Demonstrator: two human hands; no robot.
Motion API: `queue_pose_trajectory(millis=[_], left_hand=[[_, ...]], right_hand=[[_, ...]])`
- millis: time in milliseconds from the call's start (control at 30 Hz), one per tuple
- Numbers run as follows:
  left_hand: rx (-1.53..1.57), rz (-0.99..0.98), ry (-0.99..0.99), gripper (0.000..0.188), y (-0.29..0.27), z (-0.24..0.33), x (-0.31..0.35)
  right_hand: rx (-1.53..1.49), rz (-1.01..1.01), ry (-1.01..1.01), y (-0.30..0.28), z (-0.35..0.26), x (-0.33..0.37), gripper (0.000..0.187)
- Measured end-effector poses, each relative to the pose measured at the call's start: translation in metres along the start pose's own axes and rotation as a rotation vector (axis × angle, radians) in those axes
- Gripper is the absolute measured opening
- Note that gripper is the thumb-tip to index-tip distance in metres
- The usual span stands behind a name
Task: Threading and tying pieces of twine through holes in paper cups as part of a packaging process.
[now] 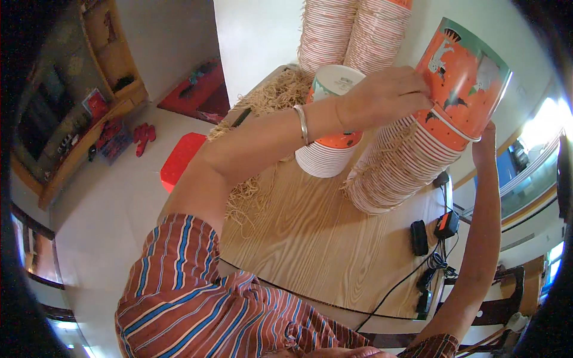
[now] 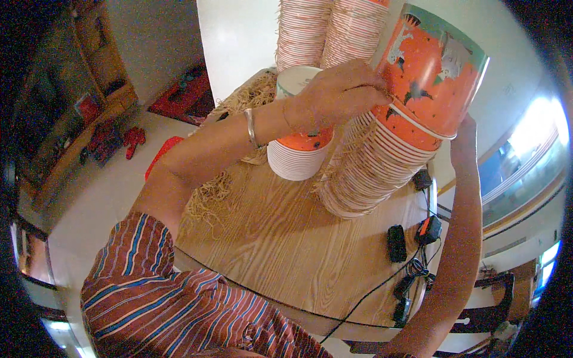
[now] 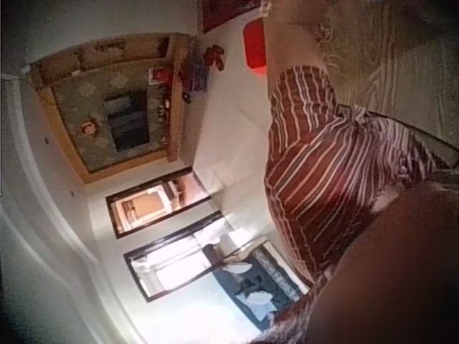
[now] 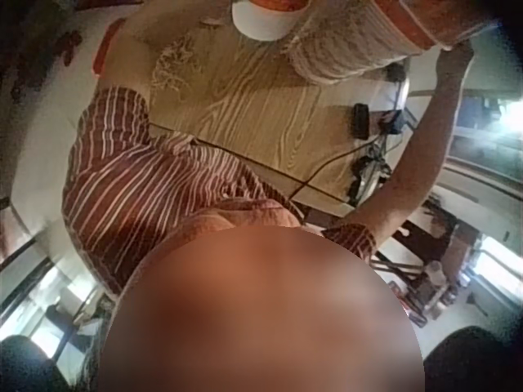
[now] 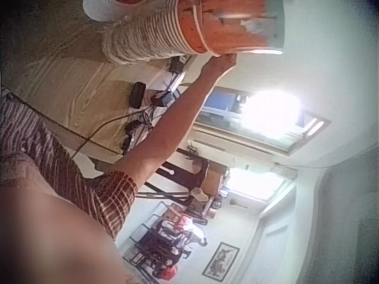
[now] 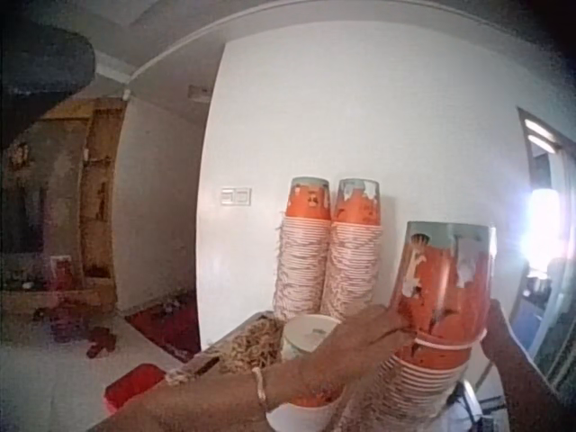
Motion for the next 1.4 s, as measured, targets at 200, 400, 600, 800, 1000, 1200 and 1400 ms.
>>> queue_pose_trajectory(millis=[200, 400, 600, 800, 1000, 1200, 1400], left_hand=[[0.019, -0.007, -0.032, 0.016, 0.001, 0.004, 0.008], [-0.008, -0.021, -0.021, 0.016, 0.002, 0.003, 0.014], [0.083, -0.056, -0.052, 0.019, 0.003, 0.006, 0.013], [0.061, -0.089, -0.075, 0.021, 0.005, 0.005, 0.019], [0.029, -0.096, -0.098, 0.023, 0.007, 0.005, 0.026], [-0.005, -0.094, -0.074, 0.025, 0.009, 0.014, 0.023], [-0.070, -0.071, -0.055, 0.027, 0.007, 0.024, 0.024]], right_hand=[[-0.117, 0.004, 0.102, -0.001, 0.018, 0.006, 0.030], [-0.058, 0.027, 0.172, 0.004, 0.018, 0.008, 0.029], [-0.105, 0.008, 0.155, 0.002, 0.028, 0.012, 0.030], [-0.097, -0.012, 0.092, 0.011, 0.014, 0.013, 0.030], [-0.070, 0.033, 0.090, 0.010, 0.016, 0.014, 0.027], [0.007, 0.024, 0.141, 0.005, 0.027, 0.014, 0.028], [-0.083, 0.002, 0.113, 0.018, 0.012, 0.022, 0.028]])
Point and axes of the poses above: each hand's wrist, its own x-axis away from the middle knuckle, its own y-axis out of the palm, z = x × y, the point moved 9 cm from there along -x, towards the middle knuckle, and after that the axes turned 9 degrees about x, right-handed, at the moved point
